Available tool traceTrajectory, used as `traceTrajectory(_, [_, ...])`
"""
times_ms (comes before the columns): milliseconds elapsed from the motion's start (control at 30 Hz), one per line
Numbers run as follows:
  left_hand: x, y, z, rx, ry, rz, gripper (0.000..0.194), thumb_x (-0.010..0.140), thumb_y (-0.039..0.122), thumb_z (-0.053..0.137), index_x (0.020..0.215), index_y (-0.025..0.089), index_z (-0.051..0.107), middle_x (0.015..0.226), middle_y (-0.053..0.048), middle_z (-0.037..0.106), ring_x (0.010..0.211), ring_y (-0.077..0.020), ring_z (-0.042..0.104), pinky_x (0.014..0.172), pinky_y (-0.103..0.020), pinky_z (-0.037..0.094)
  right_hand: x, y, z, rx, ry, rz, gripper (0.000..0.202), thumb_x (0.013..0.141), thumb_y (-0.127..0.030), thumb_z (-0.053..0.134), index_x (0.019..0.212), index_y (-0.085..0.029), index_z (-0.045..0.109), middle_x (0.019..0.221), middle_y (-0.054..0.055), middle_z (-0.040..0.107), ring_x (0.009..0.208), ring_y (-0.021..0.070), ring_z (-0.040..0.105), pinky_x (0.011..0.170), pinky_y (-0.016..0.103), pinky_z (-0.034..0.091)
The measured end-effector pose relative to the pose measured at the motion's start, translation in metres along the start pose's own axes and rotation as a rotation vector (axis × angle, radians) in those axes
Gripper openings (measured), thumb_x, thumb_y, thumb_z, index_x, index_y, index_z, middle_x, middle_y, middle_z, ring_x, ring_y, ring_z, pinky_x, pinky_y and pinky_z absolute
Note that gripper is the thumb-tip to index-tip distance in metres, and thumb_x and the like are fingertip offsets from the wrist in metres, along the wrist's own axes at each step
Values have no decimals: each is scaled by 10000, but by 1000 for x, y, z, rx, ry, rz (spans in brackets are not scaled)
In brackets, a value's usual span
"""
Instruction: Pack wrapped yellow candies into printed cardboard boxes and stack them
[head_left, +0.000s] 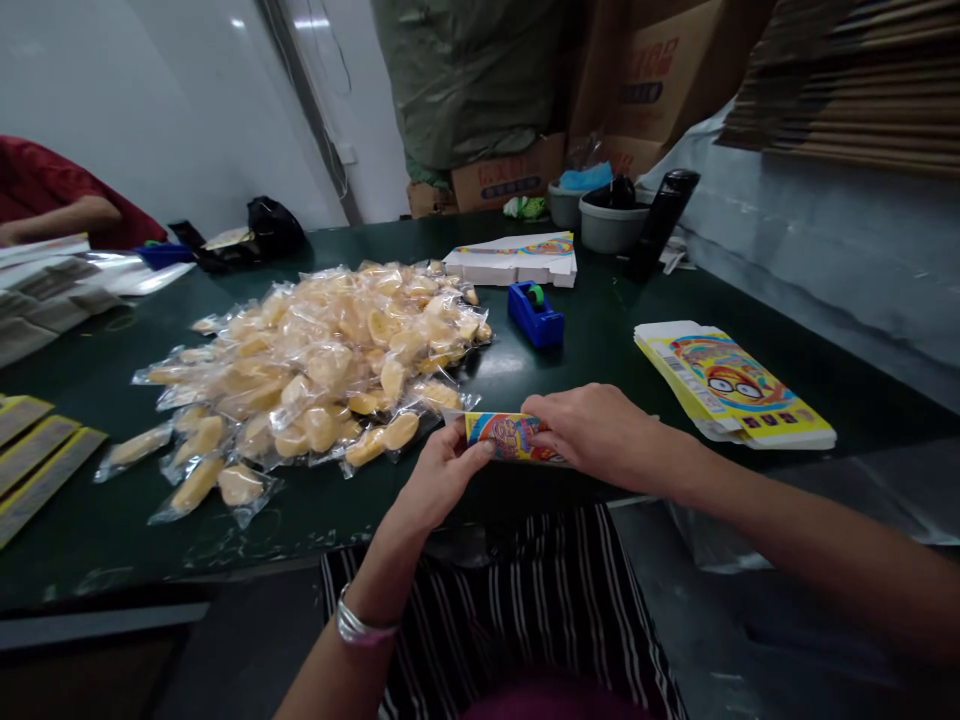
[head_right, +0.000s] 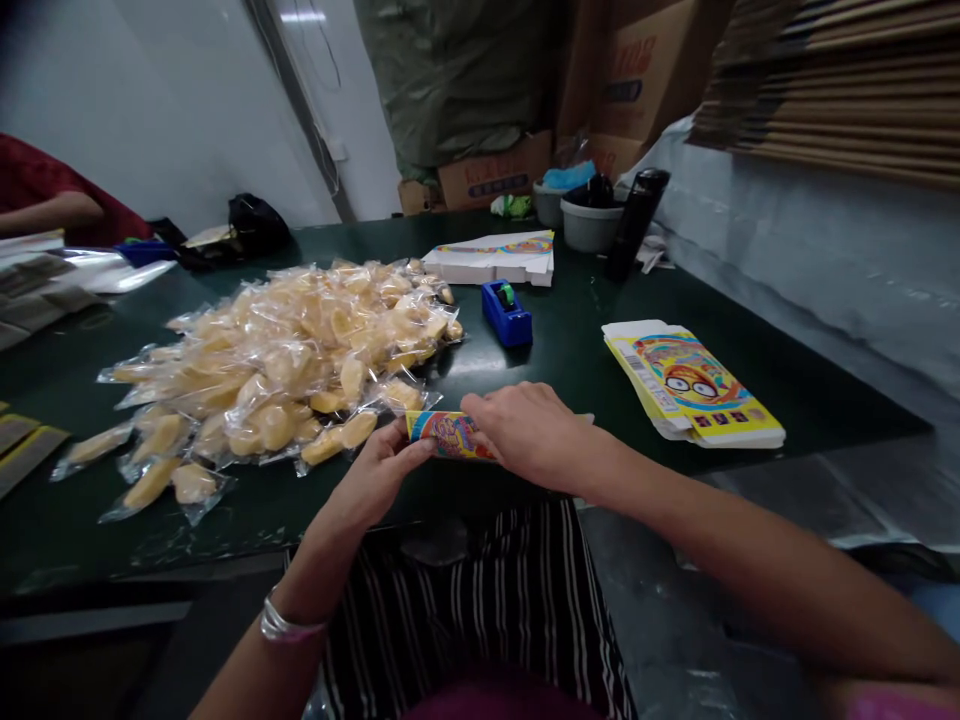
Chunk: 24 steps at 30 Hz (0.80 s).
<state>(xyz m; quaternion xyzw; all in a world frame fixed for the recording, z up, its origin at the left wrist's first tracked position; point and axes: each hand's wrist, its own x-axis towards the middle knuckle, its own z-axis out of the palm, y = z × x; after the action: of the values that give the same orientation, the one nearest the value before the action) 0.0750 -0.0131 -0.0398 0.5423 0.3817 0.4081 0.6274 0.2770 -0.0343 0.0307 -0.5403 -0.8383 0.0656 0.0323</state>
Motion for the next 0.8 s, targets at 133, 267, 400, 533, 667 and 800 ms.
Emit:
traceTrajectory(133, [0,3,-9,85,-58,-13,217,692,343,793,846,193,765,826,-38,763,793,-215,665,790,-327,540,18,12,-15,389,-143,-100,185,923,-286,560,862,-191,708,744,10,700,648,151,615,555,241,393])
traceTrajectory(267, [0,4,-16,83,-163,-58,208,699,364,795,825,200,780,805,-40,767,784,-225,676,763,-328,555,44,30,-13,807,-421,-66,184,749,-284,723,906,-188,712,798,5,736,671,153,655,548,224,465])
traceTrajectory(400, [7,0,-14,63,-251,-89,200,717,370,776,820,199,787,828,-54,777,770,-234,688,770,-353,563,60,38,-3,885,-577,72,309,660,-247,768,959,-182,724,840,33,759,699,194,690,549,257,511])
traceTrajectory(533, [16,-4,-11,34,-101,-62,221,709,391,753,771,180,769,787,-64,762,740,-240,686,743,-366,570,60,42,1,810,-503,181,58,709,-226,716,732,-174,705,712,24,741,634,187,683,524,255,510])
traceTrajectory(667, [0,-6,-20,-8,371,167,180,703,322,780,848,225,732,1030,-40,742,997,-231,676,896,-315,537,38,34,10,1259,-418,311,237,713,-346,746,871,-173,706,846,43,767,730,204,720,651,301,577])
traceTrajectory(800, [-32,-14,-21,-230,387,18,501,672,307,838,1123,257,626,1013,-43,759,942,-242,715,800,-323,587,4,3,46,1729,-282,327,466,683,-391,804,1047,-127,683,1017,104,760,855,227,736,826,367,580])
